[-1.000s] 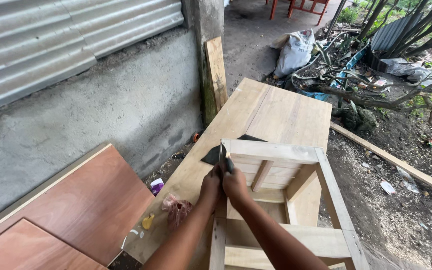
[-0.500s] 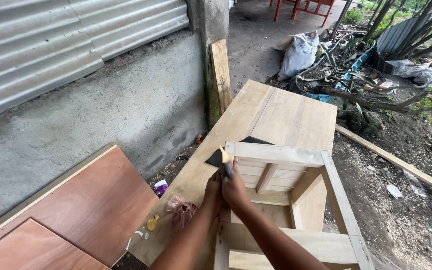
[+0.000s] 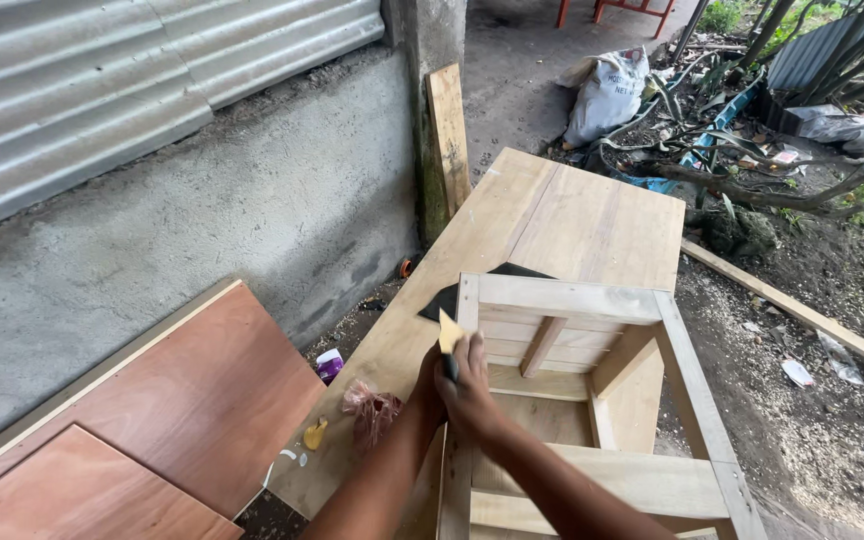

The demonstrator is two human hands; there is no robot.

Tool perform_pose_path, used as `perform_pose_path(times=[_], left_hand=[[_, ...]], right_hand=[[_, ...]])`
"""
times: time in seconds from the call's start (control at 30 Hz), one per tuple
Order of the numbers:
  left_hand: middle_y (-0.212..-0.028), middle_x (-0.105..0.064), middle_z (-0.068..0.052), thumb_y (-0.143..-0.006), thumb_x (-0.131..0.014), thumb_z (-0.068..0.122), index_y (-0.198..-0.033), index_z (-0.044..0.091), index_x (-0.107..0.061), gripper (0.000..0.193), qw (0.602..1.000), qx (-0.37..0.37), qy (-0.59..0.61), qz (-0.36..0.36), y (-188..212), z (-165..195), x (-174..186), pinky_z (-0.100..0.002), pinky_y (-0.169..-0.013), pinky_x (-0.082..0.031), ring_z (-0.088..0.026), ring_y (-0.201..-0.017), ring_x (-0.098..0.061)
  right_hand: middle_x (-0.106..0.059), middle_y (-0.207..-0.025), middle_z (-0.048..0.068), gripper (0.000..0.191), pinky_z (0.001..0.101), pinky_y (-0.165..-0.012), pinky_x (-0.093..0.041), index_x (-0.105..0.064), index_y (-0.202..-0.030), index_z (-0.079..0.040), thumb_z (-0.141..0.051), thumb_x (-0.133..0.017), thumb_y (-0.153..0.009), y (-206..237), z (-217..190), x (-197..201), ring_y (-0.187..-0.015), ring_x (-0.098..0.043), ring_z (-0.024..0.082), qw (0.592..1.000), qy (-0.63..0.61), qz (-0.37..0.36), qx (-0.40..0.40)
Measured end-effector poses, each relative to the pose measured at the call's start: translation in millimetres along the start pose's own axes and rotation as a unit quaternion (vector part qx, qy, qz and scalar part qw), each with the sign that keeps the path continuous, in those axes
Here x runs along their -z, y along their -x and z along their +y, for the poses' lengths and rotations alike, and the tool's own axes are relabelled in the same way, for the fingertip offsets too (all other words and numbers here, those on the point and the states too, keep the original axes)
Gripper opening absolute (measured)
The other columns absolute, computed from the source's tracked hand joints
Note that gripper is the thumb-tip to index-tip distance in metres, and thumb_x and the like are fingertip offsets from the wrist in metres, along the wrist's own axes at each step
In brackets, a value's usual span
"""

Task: The person sands a wooden frame using a sanding block, working on edges and flat surfaces. They reposition the frame multiple times to access different sides and continue sanding until the clip ends.

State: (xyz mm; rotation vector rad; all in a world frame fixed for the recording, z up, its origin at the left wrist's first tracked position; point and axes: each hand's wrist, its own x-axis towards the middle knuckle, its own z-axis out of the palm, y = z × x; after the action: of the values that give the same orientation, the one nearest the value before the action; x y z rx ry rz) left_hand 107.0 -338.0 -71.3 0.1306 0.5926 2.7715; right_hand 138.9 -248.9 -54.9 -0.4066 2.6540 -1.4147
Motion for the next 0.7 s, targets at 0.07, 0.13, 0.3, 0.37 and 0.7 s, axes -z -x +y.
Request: perform_pose_path(times=[0.07,0.13,0.3,0.37,0.7], left_hand=[[-0.149,-0.05,-0.016,-0.109,-0.035,0.035,-0.152,-0.003,-0.035,0.057,0.992,0.005,-0.114,0.044,5,2,-3,-0.042,-0.11,-0.045,-0.029,-0.133,-0.054],[-0.144,-0.053,-0.013,-0.107,-0.034,0.039,-0.153,0.006,-0.039,0.056,0.989,0.018,-0.127,0.069,7,4,-11,-0.038,-0.101,-0.047,-0.025,-0.123,-0.057],[-0.141,-0.057,-0.003,-0.104,-0.041,0.038,-0.148,0.018,-0.044,0.049,0.941,-0.057,-0.332,0.029,5,10,-29,-0.031,-0.099,-0.048,-0.018,-0.121,-0.057],[-0.131,-0.061,-0.006,-0.106,-0.043,0.043,-0.142,0.013,-0.051,0.047,0.956,-0.043,-0.28,0.078,4,10,-27,-0.033,-0.094,-0.051,-0.02,-0.113,-0.059],[-0.103,-0.077,-0.022,-0.105,-0.04,0.048,-0.116,0.002,-0.073,0.057,0.75,-0.049,-0.568,0.334,-11,10,-20,-0.044,-0.085,-0.055,-0.037,-0.094,-0.072]], right_hand=[[0.014,-0.168,0.026,0.084,0.042,-0.124,-0.01,-0.004,-0.163,-0.007,-0.032,-0.053,-0.099,5,-1,0,-0.156,0.01,0.041,0.999,0.006,-0.023,-0.038],[0.016,-0.168,0.027,0.088,0.0429,-0.125,-0.009,0.0,-0.165,-0.005,-0.034,-0.053,-0.101,-7,-7,8,-0.155,0.01,0.044,0.995,0.075,-0.019,-0.055],[-0.023,-0.16,0.034,0.075,0.0431,-0.117,-0.033,-0.032,-0.155,0.004,-0.051,-0.049,-0.108,-31,-23,35,-0.148,-0.02,0.044,0.946,-0.272,-0.079,-0.159],[-0.045,-0.151,0.03,0.075,0.0406,-0.113,-0.041,-0.044,-0.152,0.005,-0.054,-0.05,-0.107,-8,-22,36,-0.138,-0.039,0.039,0.906,-0.35,-0.11,-0.213],[-0.07,-0.105,0.01,0.053,0.0392,-0.083,-0.056,-0.061,-0.119,-0.004,-0.051,-0.046,-0.101,-39,-28,58,-0.093,-0.067,0.023,0.773,-0.564,-0.049,-0.288]])
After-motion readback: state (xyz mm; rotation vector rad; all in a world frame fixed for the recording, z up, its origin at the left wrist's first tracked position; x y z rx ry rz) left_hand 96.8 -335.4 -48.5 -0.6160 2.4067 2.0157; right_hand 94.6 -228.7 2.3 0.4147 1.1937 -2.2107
